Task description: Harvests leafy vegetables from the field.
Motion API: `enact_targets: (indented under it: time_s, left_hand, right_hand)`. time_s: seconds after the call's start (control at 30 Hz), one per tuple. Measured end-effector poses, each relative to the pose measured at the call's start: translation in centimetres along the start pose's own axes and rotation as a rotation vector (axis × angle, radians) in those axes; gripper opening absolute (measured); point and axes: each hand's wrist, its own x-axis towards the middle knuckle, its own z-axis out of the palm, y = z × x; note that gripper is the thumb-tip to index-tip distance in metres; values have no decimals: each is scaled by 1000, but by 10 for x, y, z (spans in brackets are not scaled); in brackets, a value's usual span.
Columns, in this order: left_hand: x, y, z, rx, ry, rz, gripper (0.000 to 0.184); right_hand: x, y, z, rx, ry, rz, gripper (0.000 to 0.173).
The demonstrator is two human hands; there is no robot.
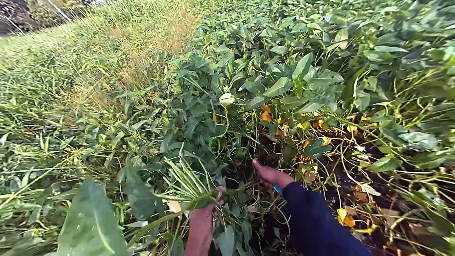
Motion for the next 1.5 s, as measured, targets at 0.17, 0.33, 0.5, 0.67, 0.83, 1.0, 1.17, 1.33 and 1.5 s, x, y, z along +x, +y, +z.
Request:
enact_targets:
  time_s: [0.17,0.33,0.5,0.67,0.83,1.0,1.17,1.33,1.5]
  left_hand:
    - [-6,-4,-4,-46,-60,5,16]
    - [-11,-5,0,-70,-260,34,19]
    - [-6,-17,-10,-91,-340,174,21]
    - [-6,19,-24,-13,-124,159,16]
    - [-5,25,-31,-79,-138,192,20]
    - [-7,42,-33,22,-203,160,25]
    - [-11,71,-48,85,-133,52,28]
    - [-18,85,-19,123,-286,-4,23]
    - [-24,90,40,-21,-281,25,27]
  right_hand:
    - [9,16,7,-1,-95,68,83]
    - [3,10,24,-224,-106,76,70]
    - [5,13,25,-246,-127,79,59]
    - [-22,27,11,38,54,-181,57]
    - [-88,-25,40,92,64,-773,56]
    - [-123,-76,48,-280,-150,-713,30]
    - [-171,-112,-29,-563,49,-766,20]
    - [-213,-118,-80,-792,189,-662,23]
    - [-251,-106,-72,-560,106,-546,40]
